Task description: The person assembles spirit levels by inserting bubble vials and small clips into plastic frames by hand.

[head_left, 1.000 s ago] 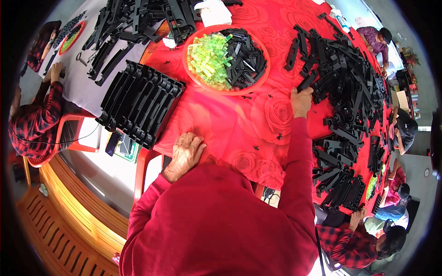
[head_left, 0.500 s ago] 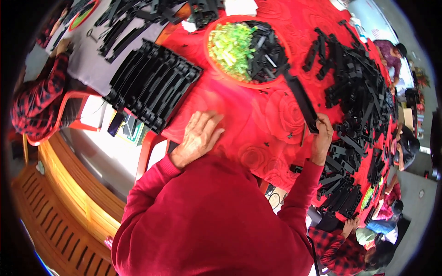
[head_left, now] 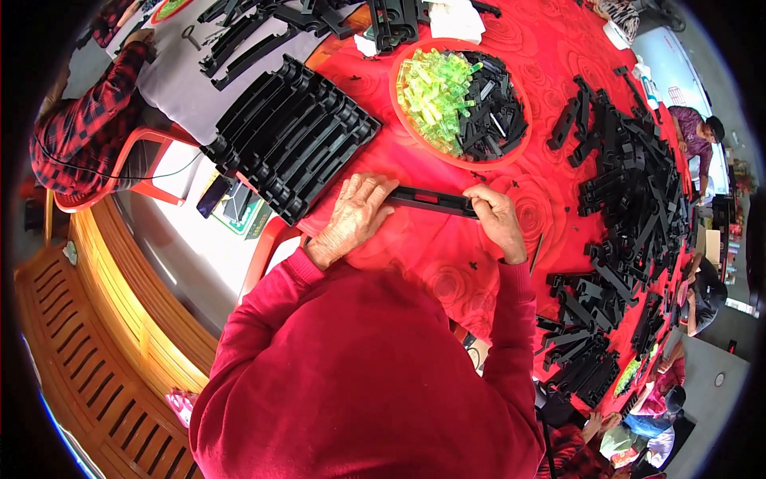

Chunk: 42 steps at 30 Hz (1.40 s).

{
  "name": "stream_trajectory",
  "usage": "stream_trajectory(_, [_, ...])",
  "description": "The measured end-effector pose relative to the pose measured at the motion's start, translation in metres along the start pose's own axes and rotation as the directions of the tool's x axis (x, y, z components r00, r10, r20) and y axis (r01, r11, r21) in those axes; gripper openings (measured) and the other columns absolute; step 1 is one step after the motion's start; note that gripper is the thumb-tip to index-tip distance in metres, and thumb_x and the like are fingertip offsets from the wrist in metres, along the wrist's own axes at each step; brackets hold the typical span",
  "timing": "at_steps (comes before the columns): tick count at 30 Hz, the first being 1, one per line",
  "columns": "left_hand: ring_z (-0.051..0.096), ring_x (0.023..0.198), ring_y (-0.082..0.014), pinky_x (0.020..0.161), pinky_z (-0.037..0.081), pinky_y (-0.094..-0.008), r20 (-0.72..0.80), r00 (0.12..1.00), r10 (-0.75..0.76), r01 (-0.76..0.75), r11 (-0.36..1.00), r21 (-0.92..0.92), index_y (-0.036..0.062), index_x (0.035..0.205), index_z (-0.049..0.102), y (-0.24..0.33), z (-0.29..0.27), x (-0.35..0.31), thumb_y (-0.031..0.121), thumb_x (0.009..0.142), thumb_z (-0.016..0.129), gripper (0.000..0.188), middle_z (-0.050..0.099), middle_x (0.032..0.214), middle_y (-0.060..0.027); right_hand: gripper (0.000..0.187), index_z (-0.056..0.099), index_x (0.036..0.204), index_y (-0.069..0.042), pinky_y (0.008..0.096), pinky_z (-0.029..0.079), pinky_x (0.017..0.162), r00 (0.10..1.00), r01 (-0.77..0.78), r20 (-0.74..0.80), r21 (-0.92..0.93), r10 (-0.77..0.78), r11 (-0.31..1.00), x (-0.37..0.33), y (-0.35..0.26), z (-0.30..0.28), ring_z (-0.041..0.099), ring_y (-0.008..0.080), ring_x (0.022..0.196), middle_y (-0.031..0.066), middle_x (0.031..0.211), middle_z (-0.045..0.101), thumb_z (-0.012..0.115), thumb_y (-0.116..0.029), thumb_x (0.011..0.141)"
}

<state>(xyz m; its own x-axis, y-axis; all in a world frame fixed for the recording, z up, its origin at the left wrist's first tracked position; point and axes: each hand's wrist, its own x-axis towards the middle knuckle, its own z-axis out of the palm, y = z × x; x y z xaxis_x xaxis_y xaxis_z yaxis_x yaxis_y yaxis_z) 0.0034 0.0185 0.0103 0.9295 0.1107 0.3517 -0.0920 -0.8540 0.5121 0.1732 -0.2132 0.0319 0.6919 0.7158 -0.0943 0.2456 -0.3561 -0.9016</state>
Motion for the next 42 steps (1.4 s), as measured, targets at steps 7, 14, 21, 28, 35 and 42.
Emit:
stream_trajectory(7, [0.052, 0.101, -0.0301, 0.086, 0.043, -0.0421, -0.060, 0.997, 0.045, -0.048, 0.997, -0.059, 0.0069, 0.117, 0.056, -0.006, 0.006, 0.004, 0.009, 0.075, 0.068, 0.043, 0.056, 0.109, -0.0102, 0.011, 0.062, 0.091, -0.001, 0.0342, 0.047, 0.062, 0.928, 0.131, -0.265, -0.424, -0.261, 0.896, -0.003, -0.040, -0.012, 0.060, 0.0249, 0.069, 0.0121, 0.083, 0.060, 0.064, -0.009, 0.083])
stream_trajectory(14, [0.051, 0.098, -0.0310, 0.087, 0.043, -0.0427, -0.029, 0.999, 0.015, -0.016, 0.999, -0.047, 0.0069, 0.118, 0.056, -0.007, 0.006, 0.003, 0.012, 0.077, 0.066, 0.042, 0.055, 0.106, -0.0106, 0.007, 0.062, 0.089, -0.004, 0.0361, 0.047, 0.061, 0.917, 0.209, -0.229, -0.420, -0.326, 0.883, 0.044, -0.072, 0.006, 0.060, 0.0278, 0.069, 0.0113, 0.082, 0.059, 0.064, -0.006, 0.082])
stream_trajectory(21, [0.051, 0.097, -0.0312, 0.085, 0.042, -0.0414, -0.035, 0.999, 0.039, -0.040, 0.998, -0.052, 0.0055, 0.120, 0.055, -0.008, 0.007, 0.003, 0.016, 0.080, 0.066, 0.043, 0.056, 0.107, -0.0119, 0.020, 0.059, 0.080, 0.000, 0.0469, 0.050, 0.067, 0.965, 0.050, -0.161, -0.657, -0.206, 0.752, 0.082, -0.081, 0.022, 0.062, 0.0370, 0.077, 0.0168, 0.085, 0.061, 0.068, -0.018, 0.078])
stream_trajectory(28, [0.051, 0.097, -0.0309, 0.086, 0.042, -0.0410, -0.045, 0.998, 0.037, -0.039, 0.998, -0.044, 0.0059, 0.119, 0.055, -0.010, 0.010, 0.001, 0.016, 0.080, 0.066, 0.042, 0.056, 0.107, -0.0114, 0.016, 0.059, 0.078, -0.001, 0.0474, 0.050, 0.066, 0.958, 0.094, -0.116, -0.736, -0.262, 0.671, 0.090, -0.078, 0.022, 0.062, 0.0383, 0.074, 0.0180, 0.082, 0.061, 0.065, -0.016, 0.078])
stream_trajectory(35, [0.051, 0.092, -0.0294, 0.084, 0.042, -0.0397, -0.064, 0.996, 0.060, -0.067, 0.990, -0.120, 0.0060, 0.112, 0.057, -0.011, 0.006, 0.000, 0.014, 0.075, 0.069, 0.039, 0.055, 0.098, -0.0091, 0.012, 0.057, 0.079, 0.000, 0.0368, 0.047, 0.056, 0.927, 0.158, -0.252, -0.408, -0.277, 0.899, 0.048, -0.083, 0.014, 0.059, 0.0246, 0.059, 0.0113, 0.070, 0.061, 0.067, -0.006, 0.079])
stream_trajectory(42, [0.053, 0.097, -0.0316, 0.087, 0.042, -0.0411, 0.015, 0.999, 0.032, -0.029, 0.983, -0.180, 0.0036, 0.113, 0.057, -0.010, -0.002, -0.012, 0.011, 0.074, 0.071, 0.043, 0.058, 0.103, -0.0110, 0.016, 0.052, 0.080, -0.002, 0.0259, 0.042, 0.053, 0.986, 0.101, -0.118, -0.165, -0.121, 0.981, -0.013, -0.062, 0.040, 0.051, 0.0101, 0.060, 0.0043, 0.072, 0.052, 0.066, 0.005, 0.077])
